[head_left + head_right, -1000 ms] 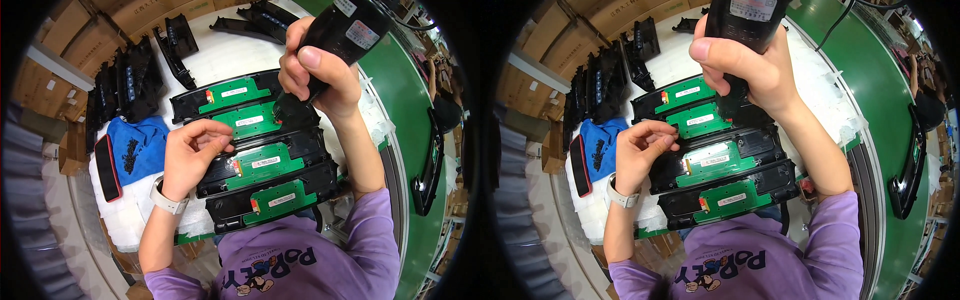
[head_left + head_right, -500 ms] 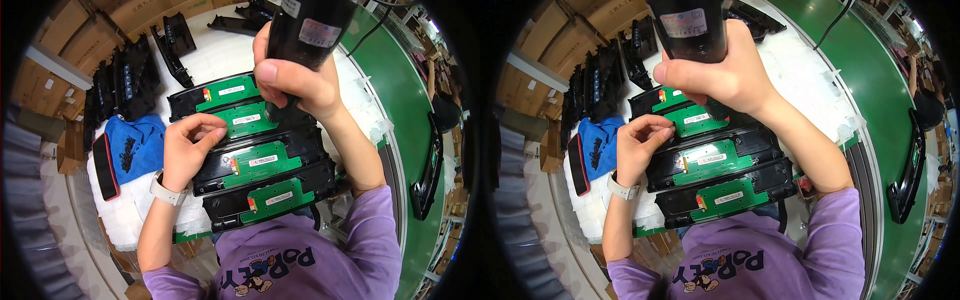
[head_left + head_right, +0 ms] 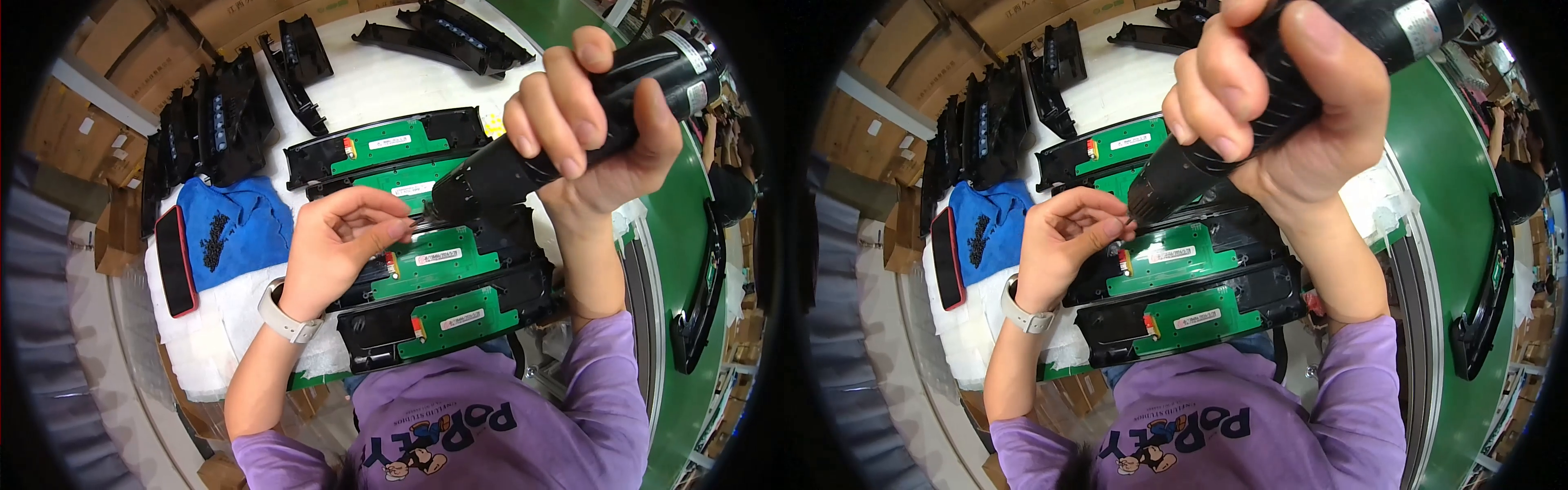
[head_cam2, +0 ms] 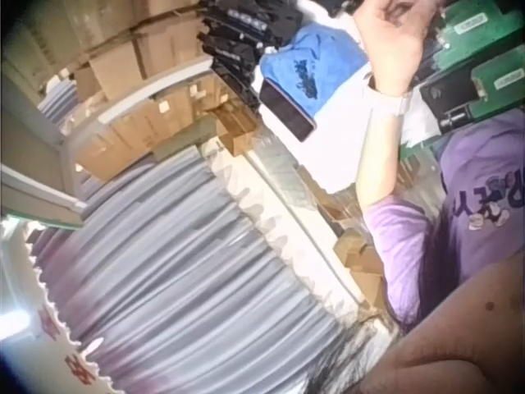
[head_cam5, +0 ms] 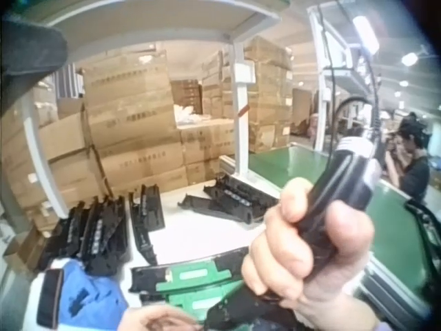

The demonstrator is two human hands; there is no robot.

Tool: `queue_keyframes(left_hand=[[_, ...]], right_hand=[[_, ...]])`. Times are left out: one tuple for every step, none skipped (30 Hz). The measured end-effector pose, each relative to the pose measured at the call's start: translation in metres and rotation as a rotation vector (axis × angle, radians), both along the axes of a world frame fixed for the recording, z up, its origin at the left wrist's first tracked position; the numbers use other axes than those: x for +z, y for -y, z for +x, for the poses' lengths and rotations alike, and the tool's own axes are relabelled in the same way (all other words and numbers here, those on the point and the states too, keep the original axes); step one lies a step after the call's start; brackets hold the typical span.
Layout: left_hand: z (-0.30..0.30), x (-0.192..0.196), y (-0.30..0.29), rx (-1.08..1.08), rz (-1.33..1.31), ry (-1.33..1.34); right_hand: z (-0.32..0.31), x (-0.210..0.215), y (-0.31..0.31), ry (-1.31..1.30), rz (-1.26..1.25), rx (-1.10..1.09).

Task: Assembling electronic circuit boards onto plastic housing components using an electric screwdriver.

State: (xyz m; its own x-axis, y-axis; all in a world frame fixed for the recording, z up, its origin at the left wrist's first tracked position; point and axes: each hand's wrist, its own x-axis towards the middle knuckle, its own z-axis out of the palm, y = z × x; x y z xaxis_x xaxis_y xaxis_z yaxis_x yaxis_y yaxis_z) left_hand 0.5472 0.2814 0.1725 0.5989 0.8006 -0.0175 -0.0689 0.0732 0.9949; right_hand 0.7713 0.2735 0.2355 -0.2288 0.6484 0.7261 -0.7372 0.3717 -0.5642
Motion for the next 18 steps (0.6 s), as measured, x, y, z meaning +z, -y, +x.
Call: queue_keyframes(left_hand=[[0.0004, 0.0006, 0.0009, 0.0, -0.004, -0.002], [0.001, 0.002, 0.0017, -0.02, -0.026, 0.007], [0.0014, 0.0022, 0.0019, -0.04, -0.049, 0.016], [0.0005, 0.0014, 0.0013, -0.041, -0.058, 0.033], [-0.0007, 0.0009, 0.0002, -0.042, -0.062, 0.031], [-0.0021, 0.0005, -0.0015, -0.062, -0.052, 0.026], [-0.003, 0.0003, -0.0026, -0.083, -0.042, 0.02], [-0.0034, 0.0001, -0.0031, -0.082, -0.046, 0.019], [-0.0037, -0.0001, -0.0033, -0.101, -0.06, 0.014], [-0.0037, -0.0001, -0.0032, -0.119, -0.073, 0.008], [-0.0031, 0.0, -0.0027, -0.119, -0.076, 0.008], [-0.0023, 0.0001, -0.002, -0.115, -0.074, 0.004], [-0.0017, -0.0002, -0.0015, -0.111, -0.072, 0.001], [-0.0015, -0.0008, -0.0012, -0.112, -0.074, 0.0], [-0.0013, -0.0015, -0.0007, -0.099, -0.057, -0.006], [-0.0011, -0.002, -0.0001, -0.087, -0.039, -0.011], [-0.0002, -0.0018, 0.0016, -0.088, -0.042, -0.011], [0.0013, -0.0015, 0.0037, -0.071, -0.007, -0.035]], right_hand=[[0.0007, -0.0013, 0.0005, -0.019, -0.003, 0.014], [0.0009, -0.0017, 0.0009, -0.017, -0.006, 0.016], [0.0011, -0.0023, 0.0011, -0.014, -0.009, 0.018], [0.0009, -0.0033, 0.0012, -0.016, -0.013, 0.018], [0.0004, -0.0042, 0.0014, -0.03, -0.022, 0.02], [0.0, -0.0051, 0.0009, -0.043, -0.03, 0.024], [-0.0001, -0.0058, 0.0007, -0.045, -0.033, 0.025], [-0.0001, -0.0064, 0.0006, -0.045, -0.031, 0.022], [-0.0001, -0.007, 0.0005, -0.046, -0.029, 0.02], [-0.0001, -0.0076, 0.0006, -0.047, -0.032, 0.02], [-0.0001, -0.0082, 0.0007, -0.043, -0.035, 0.025], [-0.0004, -0.0088, 0.0008, -0.039, -0.038, 0.028], [-0.0014, -0.0093, 0.0009, -0.04, -0.04, 0.028], [-0.003, -0.0098, 0.0009, -0.034, -0.041, 0.022], [-0.0043, -0.0099, 0.0015, -0.028, -0.041, 0.016], [-0.0053, -0.0096, 0.0033, -0.028, -0.043, 0.015], [-0.0063, -0.0088, 0.006, -0.002, -0.095, -0.043], [-0.007, -0.0084, 0.008, 0.025, -0.147, -0.101]])
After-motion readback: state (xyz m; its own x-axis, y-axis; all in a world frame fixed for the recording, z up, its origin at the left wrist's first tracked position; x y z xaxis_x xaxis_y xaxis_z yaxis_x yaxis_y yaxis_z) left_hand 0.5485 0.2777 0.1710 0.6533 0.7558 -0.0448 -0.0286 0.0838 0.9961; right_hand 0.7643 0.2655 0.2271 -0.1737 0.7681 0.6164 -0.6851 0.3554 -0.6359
